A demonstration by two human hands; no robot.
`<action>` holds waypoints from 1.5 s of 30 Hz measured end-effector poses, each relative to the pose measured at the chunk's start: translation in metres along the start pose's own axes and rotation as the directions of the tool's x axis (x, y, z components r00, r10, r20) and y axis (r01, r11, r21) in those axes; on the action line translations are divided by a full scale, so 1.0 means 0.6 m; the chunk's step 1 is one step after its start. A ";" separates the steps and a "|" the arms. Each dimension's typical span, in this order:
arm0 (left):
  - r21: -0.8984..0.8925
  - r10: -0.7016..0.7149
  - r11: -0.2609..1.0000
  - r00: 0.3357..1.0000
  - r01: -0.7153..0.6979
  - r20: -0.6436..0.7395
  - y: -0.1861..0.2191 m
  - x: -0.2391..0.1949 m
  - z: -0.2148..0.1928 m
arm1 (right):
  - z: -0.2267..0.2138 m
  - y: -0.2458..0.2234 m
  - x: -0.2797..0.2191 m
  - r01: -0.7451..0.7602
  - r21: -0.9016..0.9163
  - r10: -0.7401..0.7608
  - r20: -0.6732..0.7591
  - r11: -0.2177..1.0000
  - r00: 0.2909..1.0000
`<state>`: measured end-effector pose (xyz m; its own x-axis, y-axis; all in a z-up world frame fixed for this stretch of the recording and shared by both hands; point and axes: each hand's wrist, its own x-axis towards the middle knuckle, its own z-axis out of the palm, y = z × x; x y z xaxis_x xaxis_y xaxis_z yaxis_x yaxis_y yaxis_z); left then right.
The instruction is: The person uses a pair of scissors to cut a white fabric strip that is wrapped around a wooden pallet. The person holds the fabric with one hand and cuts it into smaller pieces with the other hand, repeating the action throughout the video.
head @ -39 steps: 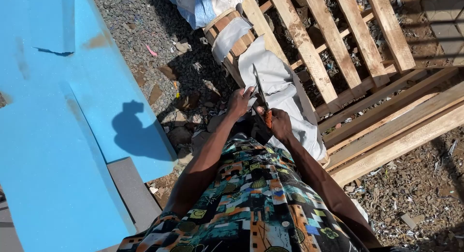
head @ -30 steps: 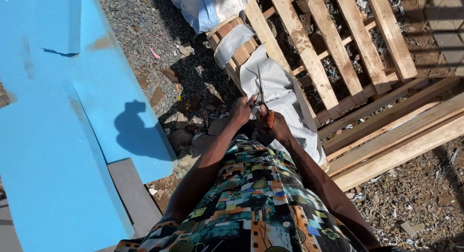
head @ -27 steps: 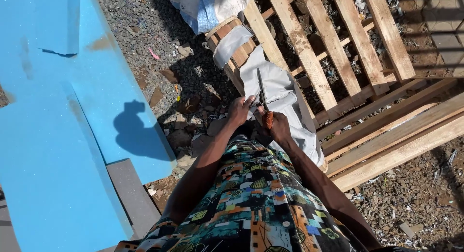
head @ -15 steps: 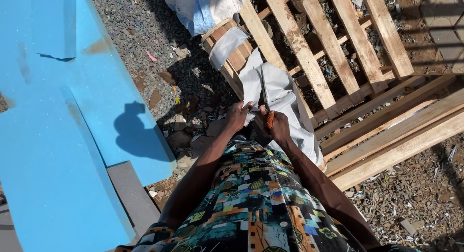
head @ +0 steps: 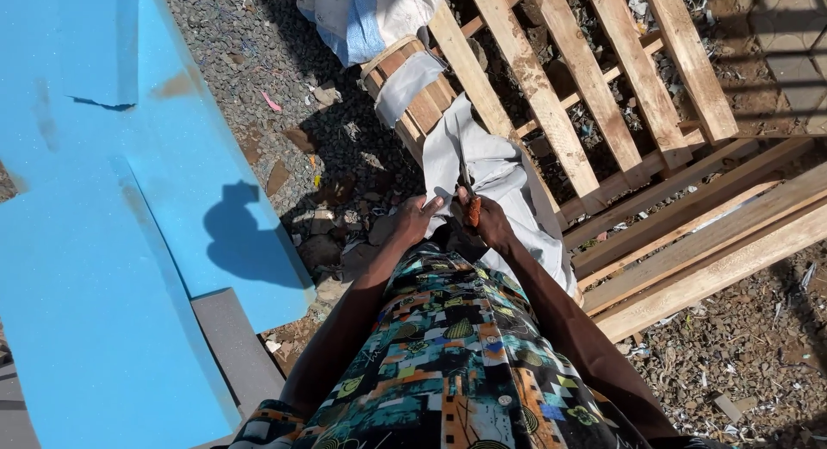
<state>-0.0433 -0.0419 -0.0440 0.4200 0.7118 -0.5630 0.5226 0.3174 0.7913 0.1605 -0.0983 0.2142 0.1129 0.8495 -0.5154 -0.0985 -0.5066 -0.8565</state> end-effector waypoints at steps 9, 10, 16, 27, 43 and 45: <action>-0.409 -0.006 0.912 1.000 0.002 -0.009 0.020 -0.019 0.019 | 0.008 -0.016 0.012 0.041 -0.265 -0.070 -0.101 0.963 0.992; -0.411 -0.006 0.911 1.000 0.001 -0.012 0.013 -0.015 0.026 | 0.003 -0.007 0.022 0.042 -0.267 -0.071 -0.097 0.963 0.993; -0.340 -0.035 0.939 0.998 0.048 0.046 -0.034 -0.022 0.025 | 0.000 -0.027 0.046 -0.134 -0.157 0.138 0.016 0.978 0.990; -0.278 -0.083 0.957 0.997 0.078 -0.005 -0.051 -0.041 0.005 | 0.005 -0.092 0.037 -0.087 -0.259 0.082 -0.033 0.962 0.996; -0.649 -0.005 0.761 1.000 0.012 0.012 -0.089 -0.120 -0.030 | -0.016 0.029 0.088 0.295 -0.570 -0.323 0.055 0.767 0.945; -0.494 -0.062 0.869 0.995 0.017 -0.077 -0.100 -0.129 -0.041 | -0.004 -0.013 0.059 0.392 -0.464 -0.353 0.174 0.794 0.920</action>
<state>-0.1254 -0.1003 -0.0418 0.3285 0.7364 -0.5914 0.0949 0.5973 0.7964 0.1677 -0.0645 0.2028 -0.0332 0.9853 -0.1674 0.4248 -0.1377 -0.8947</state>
